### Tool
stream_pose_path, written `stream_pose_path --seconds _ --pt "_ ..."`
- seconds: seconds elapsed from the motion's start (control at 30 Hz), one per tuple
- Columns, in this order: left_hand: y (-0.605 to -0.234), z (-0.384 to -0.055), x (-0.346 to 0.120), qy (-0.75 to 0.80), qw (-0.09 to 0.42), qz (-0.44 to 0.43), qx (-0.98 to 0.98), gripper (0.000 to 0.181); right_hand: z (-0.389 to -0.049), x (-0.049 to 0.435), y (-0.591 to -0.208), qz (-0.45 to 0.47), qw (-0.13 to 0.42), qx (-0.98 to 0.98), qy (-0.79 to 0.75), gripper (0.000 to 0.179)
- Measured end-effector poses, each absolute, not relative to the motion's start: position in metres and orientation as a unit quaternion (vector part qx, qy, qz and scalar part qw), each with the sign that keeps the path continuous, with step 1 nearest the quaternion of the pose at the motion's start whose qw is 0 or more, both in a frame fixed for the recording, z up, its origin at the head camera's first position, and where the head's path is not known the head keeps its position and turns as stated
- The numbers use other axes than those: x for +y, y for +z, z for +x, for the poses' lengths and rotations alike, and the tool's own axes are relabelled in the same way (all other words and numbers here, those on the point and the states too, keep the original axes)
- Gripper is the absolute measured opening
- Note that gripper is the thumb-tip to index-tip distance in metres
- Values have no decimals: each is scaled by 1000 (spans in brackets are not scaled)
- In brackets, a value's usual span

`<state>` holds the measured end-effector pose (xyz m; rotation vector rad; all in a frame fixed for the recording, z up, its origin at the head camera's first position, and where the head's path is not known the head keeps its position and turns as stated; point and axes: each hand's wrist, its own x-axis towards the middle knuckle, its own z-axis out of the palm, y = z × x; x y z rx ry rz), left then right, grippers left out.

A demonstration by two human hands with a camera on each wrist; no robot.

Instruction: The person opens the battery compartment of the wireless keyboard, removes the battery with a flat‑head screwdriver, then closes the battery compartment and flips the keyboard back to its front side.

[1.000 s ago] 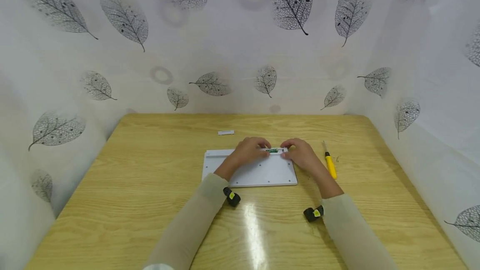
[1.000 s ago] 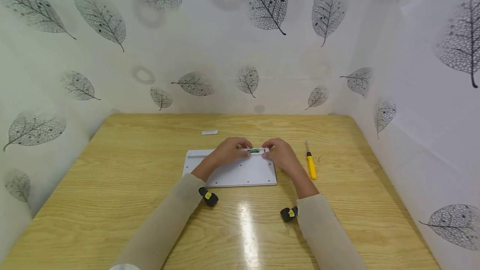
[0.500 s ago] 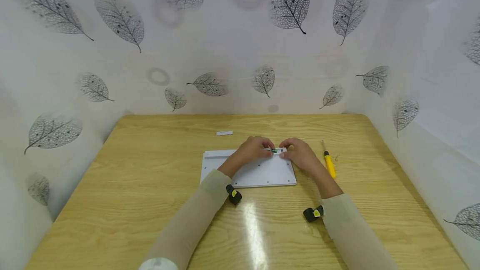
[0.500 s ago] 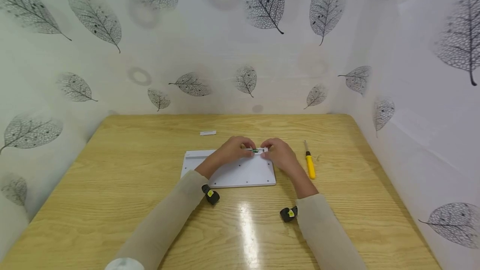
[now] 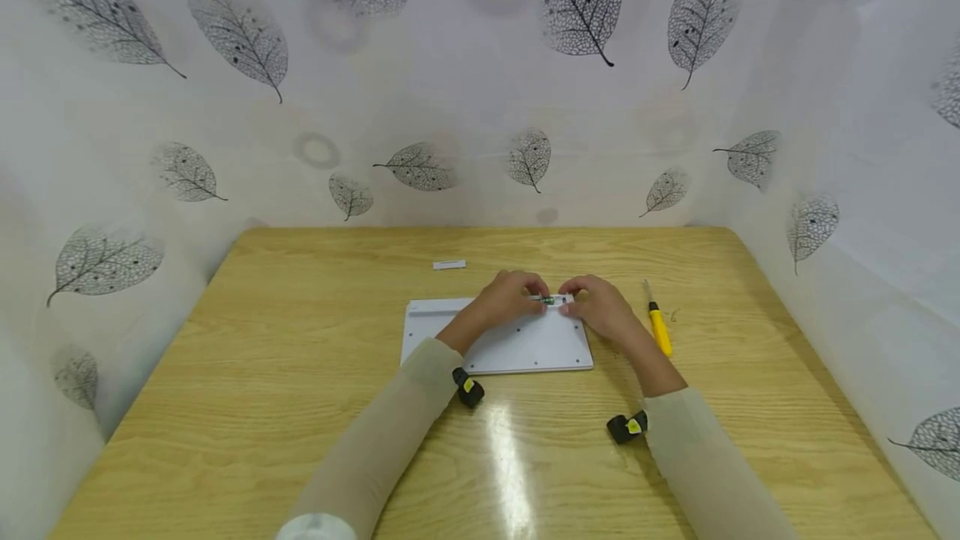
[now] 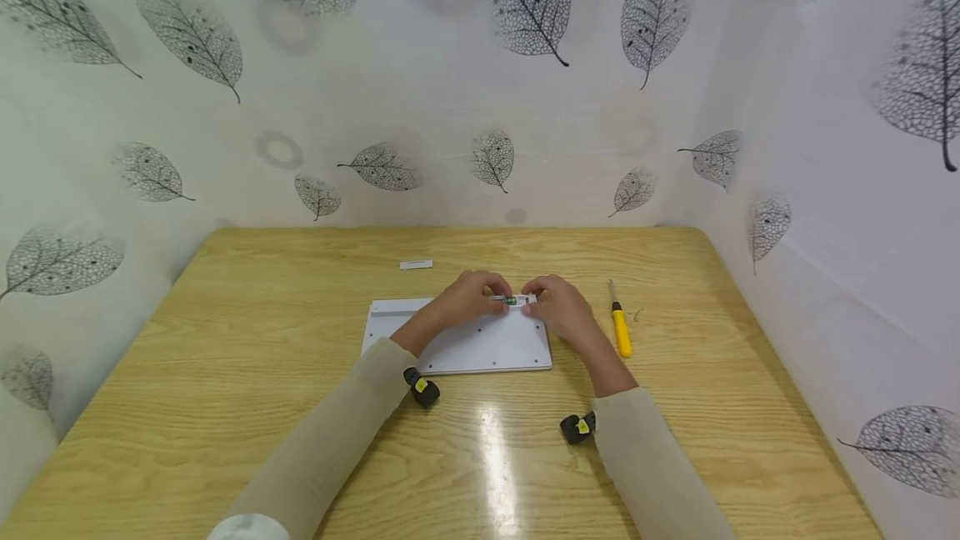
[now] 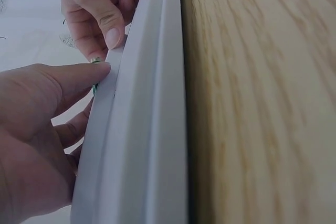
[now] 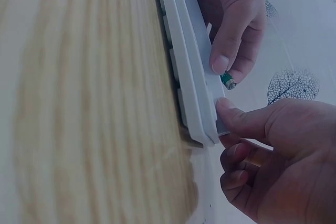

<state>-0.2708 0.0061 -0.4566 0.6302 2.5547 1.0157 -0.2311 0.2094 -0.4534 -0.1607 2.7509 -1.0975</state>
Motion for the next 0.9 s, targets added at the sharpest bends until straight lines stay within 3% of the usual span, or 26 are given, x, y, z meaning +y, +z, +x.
stream_pose_path --seconds 0.9 --pt "-451 -265 -13 503 118 225 826 18 -227 208 -451 -51 83 927 -361 27"
